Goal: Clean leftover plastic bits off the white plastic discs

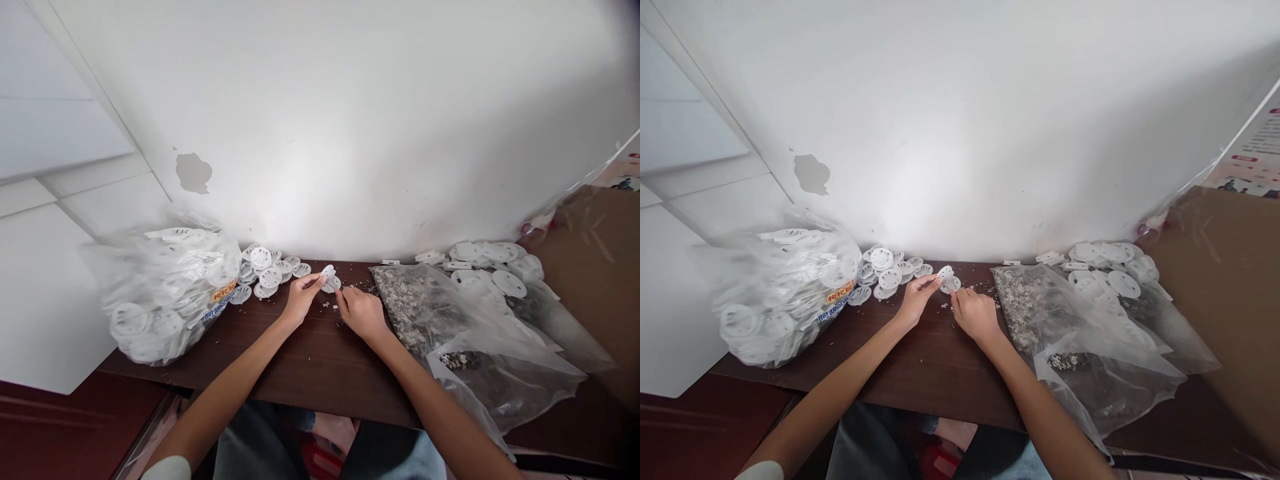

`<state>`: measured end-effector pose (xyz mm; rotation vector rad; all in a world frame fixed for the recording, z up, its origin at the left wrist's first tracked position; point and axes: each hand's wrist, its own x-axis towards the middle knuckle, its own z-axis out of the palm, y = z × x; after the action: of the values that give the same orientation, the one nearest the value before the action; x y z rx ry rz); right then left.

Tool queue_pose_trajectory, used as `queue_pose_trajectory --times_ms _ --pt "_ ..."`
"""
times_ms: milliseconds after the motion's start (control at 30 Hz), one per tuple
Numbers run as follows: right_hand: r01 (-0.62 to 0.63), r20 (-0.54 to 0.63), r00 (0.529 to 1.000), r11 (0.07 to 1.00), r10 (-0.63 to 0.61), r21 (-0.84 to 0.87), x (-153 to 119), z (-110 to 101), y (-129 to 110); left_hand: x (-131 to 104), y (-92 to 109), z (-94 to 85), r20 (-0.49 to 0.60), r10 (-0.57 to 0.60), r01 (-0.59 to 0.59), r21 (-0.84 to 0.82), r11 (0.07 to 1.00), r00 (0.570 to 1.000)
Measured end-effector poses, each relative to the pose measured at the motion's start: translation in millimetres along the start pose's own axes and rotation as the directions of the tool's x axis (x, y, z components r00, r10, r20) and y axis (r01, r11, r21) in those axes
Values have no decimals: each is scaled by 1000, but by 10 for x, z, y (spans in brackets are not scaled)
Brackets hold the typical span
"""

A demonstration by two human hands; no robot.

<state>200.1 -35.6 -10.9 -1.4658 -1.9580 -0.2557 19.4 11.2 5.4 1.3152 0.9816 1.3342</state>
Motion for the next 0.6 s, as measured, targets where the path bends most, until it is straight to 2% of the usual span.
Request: queue_pose_trajectory --times_ms 133,233,400,500,600 --pt "-12 13 1000 1000 11 16 4 2 1 2 -19 5 -13 -27 27 -25 999 1000" --pt "-35 23 999 999 35 23 30 7 37 18 -37 -17 -40 -144 139 -108 984 989" --pt "-105 46 994 983 99 150 78 19 145 62 -31 -77 132 -316 342 -384 858 940" --pt "-119 87 991 959 100 255 82 27 163 68 -5 -79 190 -356 404 -442 801 915" --pt "-135 106 989 943 108 303 74 37 136 58 20 -63 198 -361 411 -435 801 911"
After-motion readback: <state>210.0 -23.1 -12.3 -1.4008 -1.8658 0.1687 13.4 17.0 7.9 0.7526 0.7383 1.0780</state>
